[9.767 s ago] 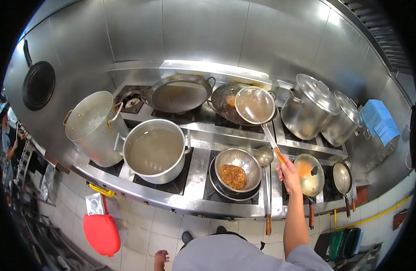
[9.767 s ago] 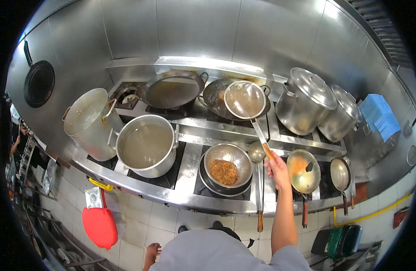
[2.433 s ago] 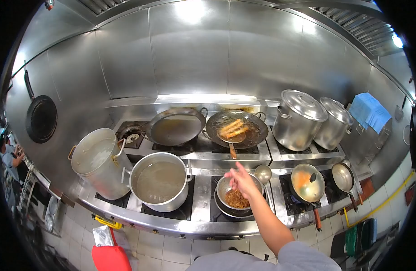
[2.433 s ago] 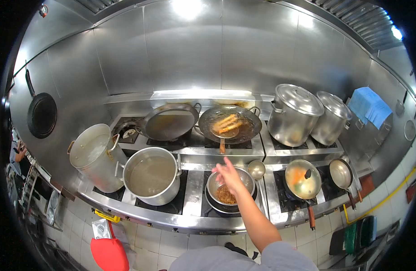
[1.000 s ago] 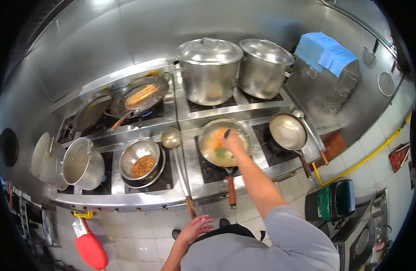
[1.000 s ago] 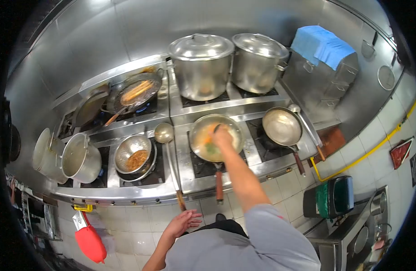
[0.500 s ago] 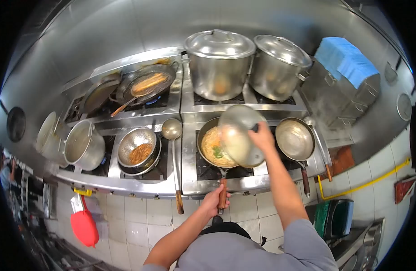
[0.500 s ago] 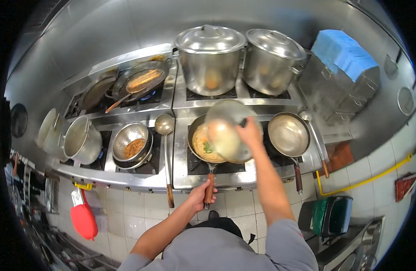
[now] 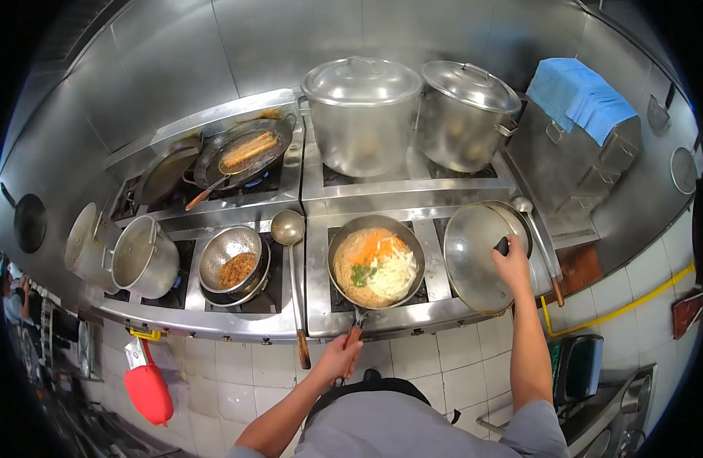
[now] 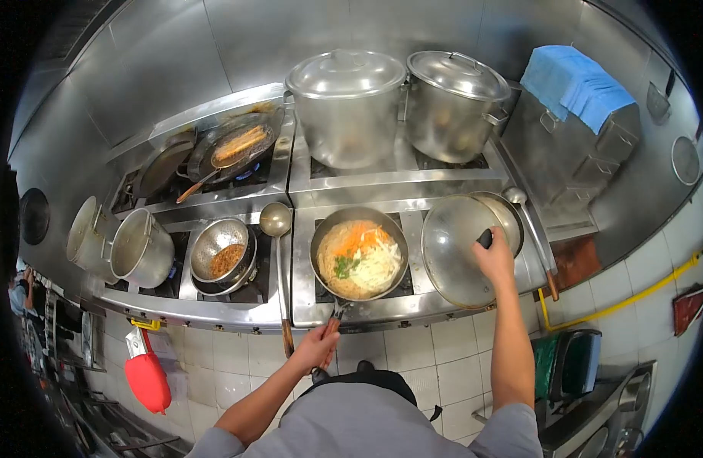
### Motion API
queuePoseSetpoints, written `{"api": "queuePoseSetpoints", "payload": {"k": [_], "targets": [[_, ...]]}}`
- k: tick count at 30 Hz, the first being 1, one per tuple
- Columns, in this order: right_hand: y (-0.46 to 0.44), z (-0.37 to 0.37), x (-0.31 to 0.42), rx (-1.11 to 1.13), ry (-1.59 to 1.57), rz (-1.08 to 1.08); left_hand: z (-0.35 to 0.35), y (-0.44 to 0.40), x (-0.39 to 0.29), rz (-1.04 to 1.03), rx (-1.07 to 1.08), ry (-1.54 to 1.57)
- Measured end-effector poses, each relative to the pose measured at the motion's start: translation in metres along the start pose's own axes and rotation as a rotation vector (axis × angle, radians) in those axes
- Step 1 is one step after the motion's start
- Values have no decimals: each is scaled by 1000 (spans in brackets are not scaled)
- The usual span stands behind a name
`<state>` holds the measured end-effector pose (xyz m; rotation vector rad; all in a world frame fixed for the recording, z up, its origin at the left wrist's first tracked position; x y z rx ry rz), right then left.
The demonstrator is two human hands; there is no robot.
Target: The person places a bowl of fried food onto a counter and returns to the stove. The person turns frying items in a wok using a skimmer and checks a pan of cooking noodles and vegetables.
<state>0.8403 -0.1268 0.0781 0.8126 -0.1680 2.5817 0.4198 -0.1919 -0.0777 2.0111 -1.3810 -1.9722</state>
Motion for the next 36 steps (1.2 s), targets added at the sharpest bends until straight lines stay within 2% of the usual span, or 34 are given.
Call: {"api": "queuePoseSetpoints", "payload": {"k": [5, 7, 8, 10, 14, 16, 18, 21, 24, 26, 30, 32, 36], "targets": [[4, 6, -9, 32, -60, -8, -5, -28, -13, -41, 96, -17], [6, 8, -5, 57, -41, 12, -6, -45, -13, -113, 51, 171], [8, 9, -7, 52, -39, 11, -7, -43, -9, -116, 56, 170], [14, 6, -10, 9, -37, 42, -4, -30, 5, -136, -27, 93], [25, 6, 3, 43, -83, 22, -8, -10, -1, -101, -21, -24], [22, 3, 11, 57, -43, 56, -22, -32, -17, -93, 92, 64], [23, 2, 25, 52, -10, 63, -22, -62, -7, -116, 88, 116], [26, 1, 39, 41, 23, 91, -21, -60, -7, -230, 21, 254], [28, 0, 47, 55, 6, 105, -13, -21, 3, -161, -73, 98], [28, -3, 50, 77, 4, 103, -19, -8, 0, -141, -48, -32], [22, -9, 60, 95, 0, 147, -21, -55, -7, -95, 30, 57], [22, -6, 64, 88, 17, 187, -19, -67, -12, -244, -26, 247], [24, -8, 66, 103, -18, 173, -8, -26, 4, -248, -123, 132]]}}
Point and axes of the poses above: each hand's wrist, its own y-axis away from the middle knuckle, its own z-axis out of the back of the hand, x = y × z, the point moved 6 cm from there along -y, towards the middle knuckle, and after that the axes turned 14 degrees about x, right-handed, at the moved point
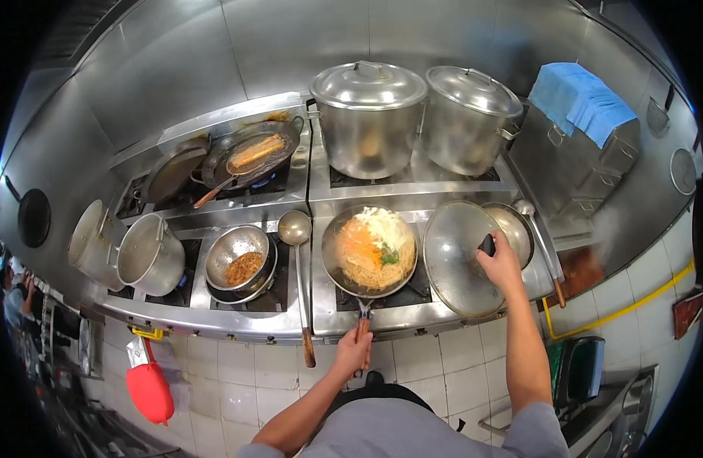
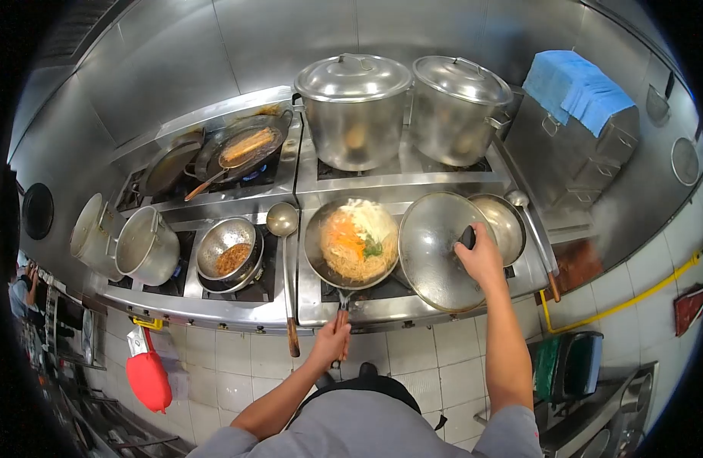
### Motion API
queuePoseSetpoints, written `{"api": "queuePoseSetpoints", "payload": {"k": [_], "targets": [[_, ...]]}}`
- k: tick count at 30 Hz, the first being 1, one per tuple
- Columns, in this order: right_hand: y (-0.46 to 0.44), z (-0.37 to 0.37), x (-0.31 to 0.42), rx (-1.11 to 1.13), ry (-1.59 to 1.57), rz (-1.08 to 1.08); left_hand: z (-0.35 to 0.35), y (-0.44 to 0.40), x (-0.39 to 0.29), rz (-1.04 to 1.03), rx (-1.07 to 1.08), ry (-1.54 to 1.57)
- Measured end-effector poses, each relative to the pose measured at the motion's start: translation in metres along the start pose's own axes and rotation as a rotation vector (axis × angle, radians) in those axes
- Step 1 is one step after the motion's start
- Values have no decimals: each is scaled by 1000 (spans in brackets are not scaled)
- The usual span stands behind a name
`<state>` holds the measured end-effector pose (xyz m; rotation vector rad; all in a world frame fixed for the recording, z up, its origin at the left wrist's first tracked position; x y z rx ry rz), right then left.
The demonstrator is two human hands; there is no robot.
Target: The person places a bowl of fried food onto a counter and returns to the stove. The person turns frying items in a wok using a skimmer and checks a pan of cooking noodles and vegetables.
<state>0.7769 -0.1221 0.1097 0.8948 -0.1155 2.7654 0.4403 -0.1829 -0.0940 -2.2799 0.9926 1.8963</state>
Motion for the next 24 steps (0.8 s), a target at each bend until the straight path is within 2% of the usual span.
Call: {"api": "queuePoseSetpoints", "payload": {"k": [3, 5, 8, 10, 12, 13, 17, 19, 24], "targets": [[0, 3, 5, 51, -14, -44, -5, 16, -5, 89, -5, -88], [-4, -1, 9, 81, -21, -59, -19, -3, -9, 111, 122, 0], [-18, -7, 11, 53, 55, -2, -24, -27, -1, 62, 43, 98], [-23, -8, 15, -27, 103, 111, -14, -14, 6, 72, 35, 78], [-24, -5, 30, 28, 80, 75, -5, 0, 5, 88, 13, 60], [-26, -8, 35, 77, 48, 32, -3, 2, 4, 102, 38, 30], [-50, -20, 49, 107, 75, 113, -7, -5, -5, 97, 73, 24], [-66, -24, 62, 49, 136, 224, -8, -8, -11, 112, 79, 53], [-94, -34, 105, 34, 167, 267, -8, -8, -10, 89, 104, 154]]}}
Point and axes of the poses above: each hand's wrist, its own y-axis away from the middle knuckle, its own z-axis out of the back of the hand, x = y × z, the point moved 6 cm from there along -y, towards the middle knuckle, and after that the axes turned 14 degrees about x, right-handed, at the moved point
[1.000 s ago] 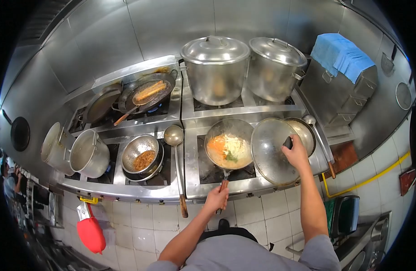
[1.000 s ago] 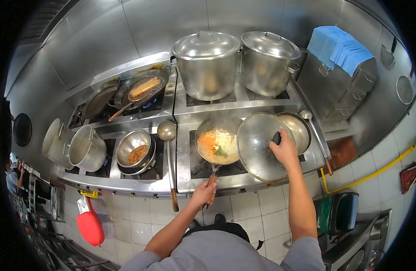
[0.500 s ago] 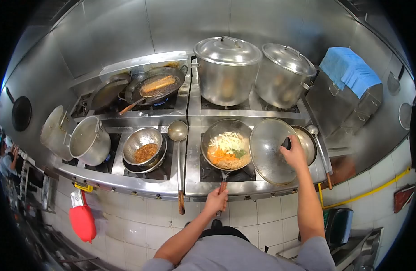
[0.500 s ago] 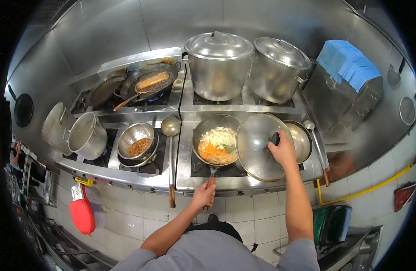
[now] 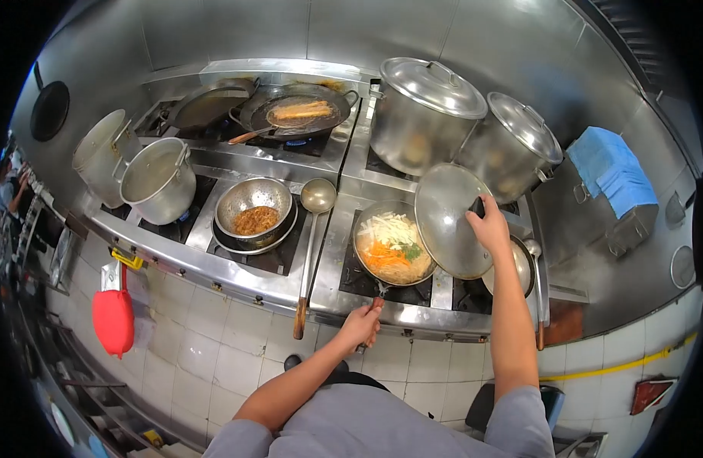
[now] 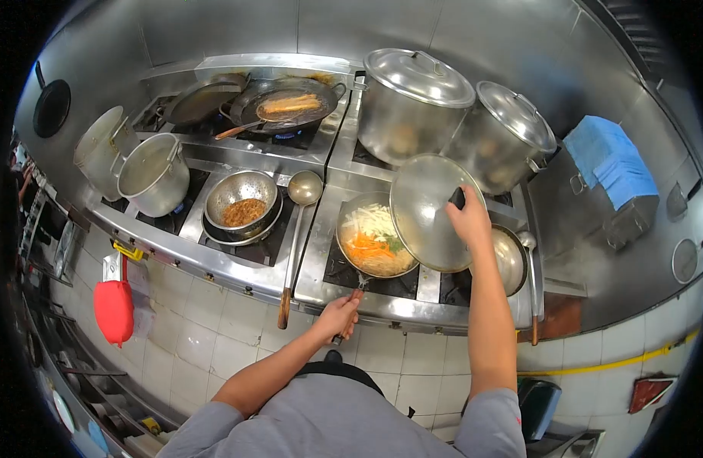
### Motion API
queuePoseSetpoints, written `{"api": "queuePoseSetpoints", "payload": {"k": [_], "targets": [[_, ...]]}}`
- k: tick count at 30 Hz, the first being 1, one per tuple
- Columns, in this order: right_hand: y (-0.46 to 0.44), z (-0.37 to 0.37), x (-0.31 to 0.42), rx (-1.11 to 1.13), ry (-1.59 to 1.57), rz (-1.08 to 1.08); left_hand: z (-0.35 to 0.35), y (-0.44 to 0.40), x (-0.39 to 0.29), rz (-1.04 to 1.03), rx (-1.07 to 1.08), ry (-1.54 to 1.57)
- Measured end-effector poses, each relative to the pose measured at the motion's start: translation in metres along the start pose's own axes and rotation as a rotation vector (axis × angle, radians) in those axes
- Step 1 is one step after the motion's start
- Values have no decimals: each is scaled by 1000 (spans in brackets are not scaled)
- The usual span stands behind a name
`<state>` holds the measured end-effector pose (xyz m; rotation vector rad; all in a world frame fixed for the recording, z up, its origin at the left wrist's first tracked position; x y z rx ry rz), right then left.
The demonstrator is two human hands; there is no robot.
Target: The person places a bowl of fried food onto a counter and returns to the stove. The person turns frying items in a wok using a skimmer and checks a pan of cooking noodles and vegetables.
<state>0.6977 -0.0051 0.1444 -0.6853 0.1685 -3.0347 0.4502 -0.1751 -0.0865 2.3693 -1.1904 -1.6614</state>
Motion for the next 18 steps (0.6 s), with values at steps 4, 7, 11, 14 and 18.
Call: {"api": "queuePoseSetpoints", "payload": {"k": [4, 7, 11, 14, 18], "targets": [[-21, -9, 30, 43, -46, 28, 0, -6, 5, -5, 17, 24], [-36, -34, 34, 85, -33, 40, -1, -5, 0, -18, -19, 30], [-44, -78, 40, 193, 80, 31, -2, -10, 2, -37, -25, 79], [-43, -124, 34, 269, 119, 52, -2, -8, 2, -34, -27, 70], [-37, -176, 27, 417, 212, -30, -1, -9, 3, -13, -6, 48]]}}
Point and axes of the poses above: each hand's wrist, its own y-axis away from the middle knuckle, its own z-axis out of the back of the hand, x = y × z, the point moved 6 cm from there along -y, towards the middle knuckle, and after that the axes turned 14 degrees about x, right-handed, at the moved point
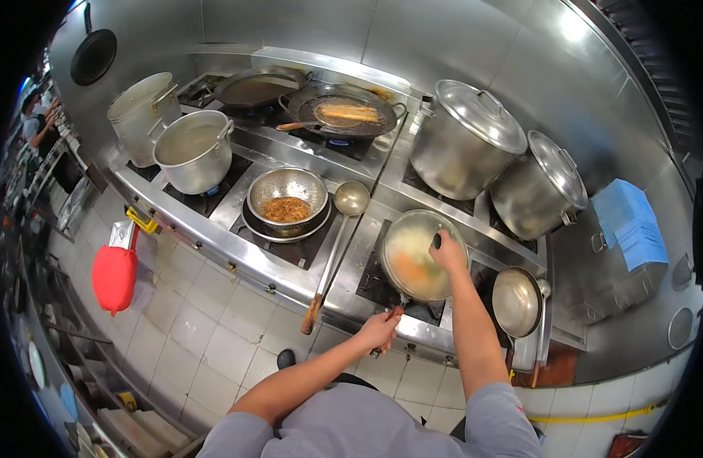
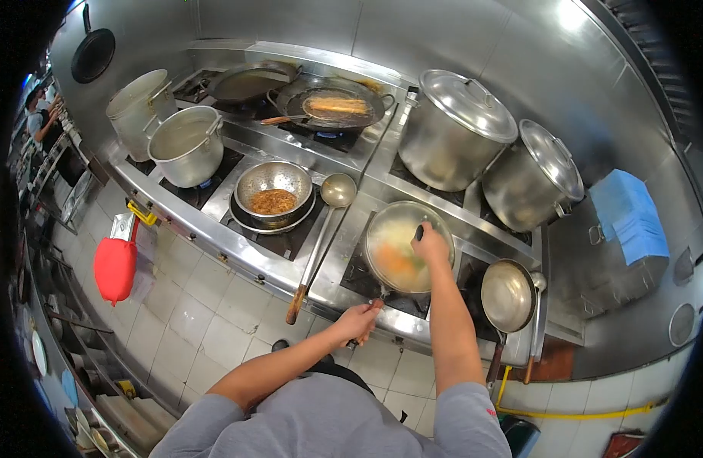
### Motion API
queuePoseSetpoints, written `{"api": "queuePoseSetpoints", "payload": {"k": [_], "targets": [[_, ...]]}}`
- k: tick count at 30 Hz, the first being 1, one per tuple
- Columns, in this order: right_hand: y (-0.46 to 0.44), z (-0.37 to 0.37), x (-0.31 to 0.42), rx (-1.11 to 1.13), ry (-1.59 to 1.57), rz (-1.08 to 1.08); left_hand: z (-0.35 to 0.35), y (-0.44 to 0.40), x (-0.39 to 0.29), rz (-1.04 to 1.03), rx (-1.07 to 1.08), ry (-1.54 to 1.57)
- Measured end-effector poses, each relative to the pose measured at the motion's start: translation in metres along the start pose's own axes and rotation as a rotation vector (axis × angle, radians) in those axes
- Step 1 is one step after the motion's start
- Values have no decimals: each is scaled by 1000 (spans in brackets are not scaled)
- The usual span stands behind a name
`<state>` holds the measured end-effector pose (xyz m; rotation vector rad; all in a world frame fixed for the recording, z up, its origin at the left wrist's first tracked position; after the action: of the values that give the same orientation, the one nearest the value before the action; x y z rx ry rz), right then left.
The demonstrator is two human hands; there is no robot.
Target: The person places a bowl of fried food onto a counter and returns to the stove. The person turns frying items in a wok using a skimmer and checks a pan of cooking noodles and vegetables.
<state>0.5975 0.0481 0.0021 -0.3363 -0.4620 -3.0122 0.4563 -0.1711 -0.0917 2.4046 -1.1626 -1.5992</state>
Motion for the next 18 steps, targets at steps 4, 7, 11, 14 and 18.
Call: {"api": "queuePoseSetpoints", "payload": {"k": [4, 7, 11, 14, 18], "targets": [[-12, -25, -2, 4, 52, -11, -1, 1, 0, -10, 7, 2], [-15, -23, -5, 29, 81, -39, -2, 0, 2, -20, 2, 4], [-13, -21, -4, 39, 115, -59, -5, -2, 3, -30, 8, 2], [-10, -19, -3, 78, 123, -46, -6, -3, 3, -35, 7, -6], [-11, -25, -5, 62, 111, -26, -9, -6, 4, -39, 7, -10]]}}
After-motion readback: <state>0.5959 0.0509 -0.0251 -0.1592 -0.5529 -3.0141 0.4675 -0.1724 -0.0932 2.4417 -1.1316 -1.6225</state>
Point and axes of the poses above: each hand's wrist, its own y-axis away from the middle knuckle, its own z-axis out of the back of the hand, x = y × z, the point moved 6 cm from there along -y, towards the middle knuckle, and after that the axes turned 14 degrees about x, right-handed, at the moved point
